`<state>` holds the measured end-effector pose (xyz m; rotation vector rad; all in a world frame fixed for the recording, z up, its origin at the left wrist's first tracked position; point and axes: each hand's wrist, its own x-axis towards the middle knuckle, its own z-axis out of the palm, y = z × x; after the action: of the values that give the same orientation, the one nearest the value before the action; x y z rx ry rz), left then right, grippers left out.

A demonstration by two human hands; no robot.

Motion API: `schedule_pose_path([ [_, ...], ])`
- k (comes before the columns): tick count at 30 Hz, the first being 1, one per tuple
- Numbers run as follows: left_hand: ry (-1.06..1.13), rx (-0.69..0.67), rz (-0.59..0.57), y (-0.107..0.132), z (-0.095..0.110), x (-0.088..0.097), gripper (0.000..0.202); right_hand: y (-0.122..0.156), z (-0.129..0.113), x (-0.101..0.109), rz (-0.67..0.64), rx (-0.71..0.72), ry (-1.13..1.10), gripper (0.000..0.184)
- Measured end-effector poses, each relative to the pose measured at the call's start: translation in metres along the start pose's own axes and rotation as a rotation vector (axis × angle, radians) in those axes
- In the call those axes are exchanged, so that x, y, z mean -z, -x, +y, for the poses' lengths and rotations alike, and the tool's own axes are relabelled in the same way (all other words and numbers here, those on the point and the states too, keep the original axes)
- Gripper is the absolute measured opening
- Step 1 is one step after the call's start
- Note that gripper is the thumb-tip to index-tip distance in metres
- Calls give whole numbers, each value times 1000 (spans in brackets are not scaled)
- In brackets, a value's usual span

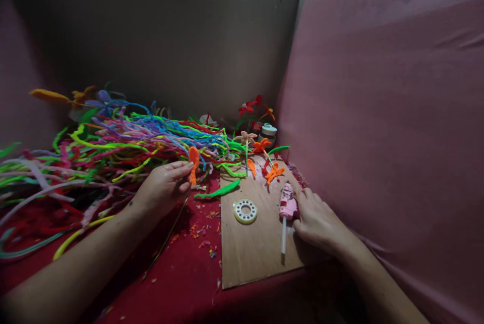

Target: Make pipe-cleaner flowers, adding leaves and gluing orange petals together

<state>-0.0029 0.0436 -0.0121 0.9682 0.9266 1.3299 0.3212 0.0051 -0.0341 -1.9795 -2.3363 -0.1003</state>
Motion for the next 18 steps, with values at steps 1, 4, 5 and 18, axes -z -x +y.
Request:
schedule_pose_path([
  [1, 0, -2, 0, 0, 0, 0, 25, -2, -1, 3, 36, 7, 15, 36],
  [4, -5, -5, 0, 1, -1, 0, 25, -17, -14, 18, 205, -29, 54, 29],
  [5, -9, -3, 0, 1, -1, 0, 26, -26, -19, 22, 240, -8, 47, 29],
  [18, -38, 26, 20, -2, 0, 2, 24, -142, -54, 23, -84, -16, -124, 21],
])
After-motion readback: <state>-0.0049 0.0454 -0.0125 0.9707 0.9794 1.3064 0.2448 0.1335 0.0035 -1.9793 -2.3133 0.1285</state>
